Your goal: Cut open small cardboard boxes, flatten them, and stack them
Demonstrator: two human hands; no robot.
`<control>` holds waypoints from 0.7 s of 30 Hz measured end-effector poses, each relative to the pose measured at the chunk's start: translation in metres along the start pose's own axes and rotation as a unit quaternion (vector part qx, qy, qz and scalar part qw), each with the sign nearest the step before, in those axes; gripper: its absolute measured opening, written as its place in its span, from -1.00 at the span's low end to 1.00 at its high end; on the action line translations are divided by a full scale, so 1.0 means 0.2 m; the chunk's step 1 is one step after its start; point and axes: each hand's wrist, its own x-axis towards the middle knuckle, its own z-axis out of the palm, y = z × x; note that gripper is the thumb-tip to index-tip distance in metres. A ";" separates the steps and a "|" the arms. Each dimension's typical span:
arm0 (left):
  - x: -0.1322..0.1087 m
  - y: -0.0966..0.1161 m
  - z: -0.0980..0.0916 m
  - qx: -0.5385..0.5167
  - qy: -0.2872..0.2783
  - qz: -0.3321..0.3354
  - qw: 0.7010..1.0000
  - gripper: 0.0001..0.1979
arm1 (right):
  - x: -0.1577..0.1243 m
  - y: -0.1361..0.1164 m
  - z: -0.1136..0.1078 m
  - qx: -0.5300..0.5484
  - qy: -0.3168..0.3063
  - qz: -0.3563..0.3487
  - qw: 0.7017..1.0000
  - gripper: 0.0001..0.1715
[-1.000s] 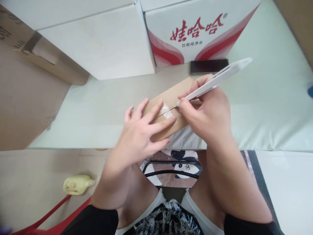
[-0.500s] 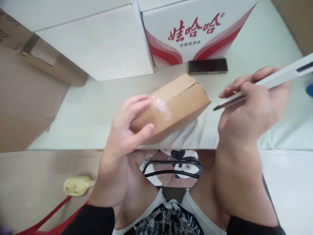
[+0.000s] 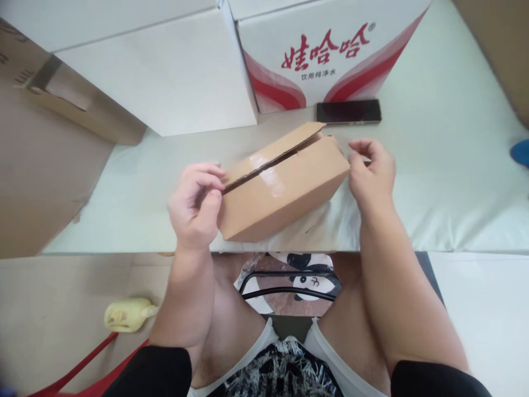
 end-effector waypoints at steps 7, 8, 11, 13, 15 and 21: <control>0.01 0.01 0.02 0.031 -0.002 -0.023 0.999 -0.89 | -0.07 -0.16 -0.01 0.353 -0.049 -0.050 0.933 -0.70; 0.01 0.01 0.02 0.034 -0.003 -0.025 0.999 -0.87 | -0.09 -0.18 -0.02 0.360 -0.063 -0.066 0.928 -0.69; 0.01 0.01 0.03 0.052 0.007 -0.023 0.998 -0.75 | -0.13 -0.22 -0.05 0.368 -0.069 -0.106 0.921 -0.60; 0.01 0.00 0.04 0.051 0.034 -0.015 0.998 -0.71 | -0.15 -0.23 -0.07 0.373 -0.080 -0.130 0.915 -0.50; 0.00 -0.02 0.04 0.030 0.068 0.001 0.997 -0.70 | -0.16 -0.24 -0.09 0.374 -0.123 -0.160 0.905 -0.39; -0.01 -0.04 -0.03 -0.002 -0.086 0.005 0.996 -0.41 | -0.16 -0.19 -0.14 0.254 -0.287 -0.246 0.890 -0.15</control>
